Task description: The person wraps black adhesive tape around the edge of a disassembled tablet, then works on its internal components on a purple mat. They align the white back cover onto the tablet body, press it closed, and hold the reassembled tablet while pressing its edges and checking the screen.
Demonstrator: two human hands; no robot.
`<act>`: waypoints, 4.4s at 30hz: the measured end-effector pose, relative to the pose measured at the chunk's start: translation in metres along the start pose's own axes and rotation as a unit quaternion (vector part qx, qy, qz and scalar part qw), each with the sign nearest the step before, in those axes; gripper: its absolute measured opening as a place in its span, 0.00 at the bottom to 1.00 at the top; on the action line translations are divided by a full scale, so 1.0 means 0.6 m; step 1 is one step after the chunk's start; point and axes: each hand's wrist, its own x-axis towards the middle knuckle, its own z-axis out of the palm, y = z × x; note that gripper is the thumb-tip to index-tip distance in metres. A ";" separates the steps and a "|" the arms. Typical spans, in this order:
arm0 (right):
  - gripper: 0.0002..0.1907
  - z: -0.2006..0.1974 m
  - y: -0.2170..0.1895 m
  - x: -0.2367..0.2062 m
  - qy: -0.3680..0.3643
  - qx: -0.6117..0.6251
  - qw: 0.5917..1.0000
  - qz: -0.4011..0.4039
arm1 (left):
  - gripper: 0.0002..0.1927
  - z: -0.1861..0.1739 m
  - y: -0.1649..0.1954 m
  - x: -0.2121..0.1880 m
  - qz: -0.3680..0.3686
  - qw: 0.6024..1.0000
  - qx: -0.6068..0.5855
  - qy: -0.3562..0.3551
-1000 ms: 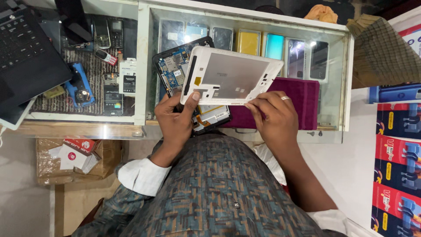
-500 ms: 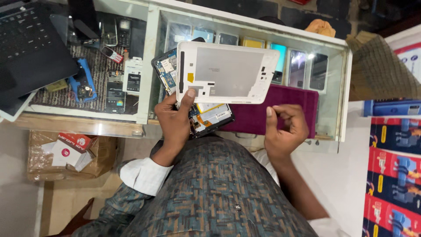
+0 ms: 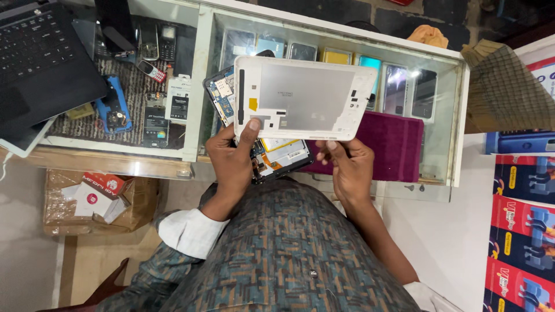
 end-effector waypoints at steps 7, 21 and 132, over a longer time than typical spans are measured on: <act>0.09 -0.004 0.010 -0.002 0.001 0.064 0.998 -0.009 | 0.16 0.001 -0.001 -0.003 0.001 1.000 0.008 -0.009; 0.09 -0.015 0.014 0.005 -0.031 0.061 0.997 -0.025 | 0.17 0.000 -0.004 -0.006 -0.014 1.000 0.000 -0.015; 0.07 -0.002 -0.149 0.019 -0.165 -0.606 0.706 -0.328 | 0.16 -0.005 -0.047 -0.004 0.037 0.997 0.061 -0.042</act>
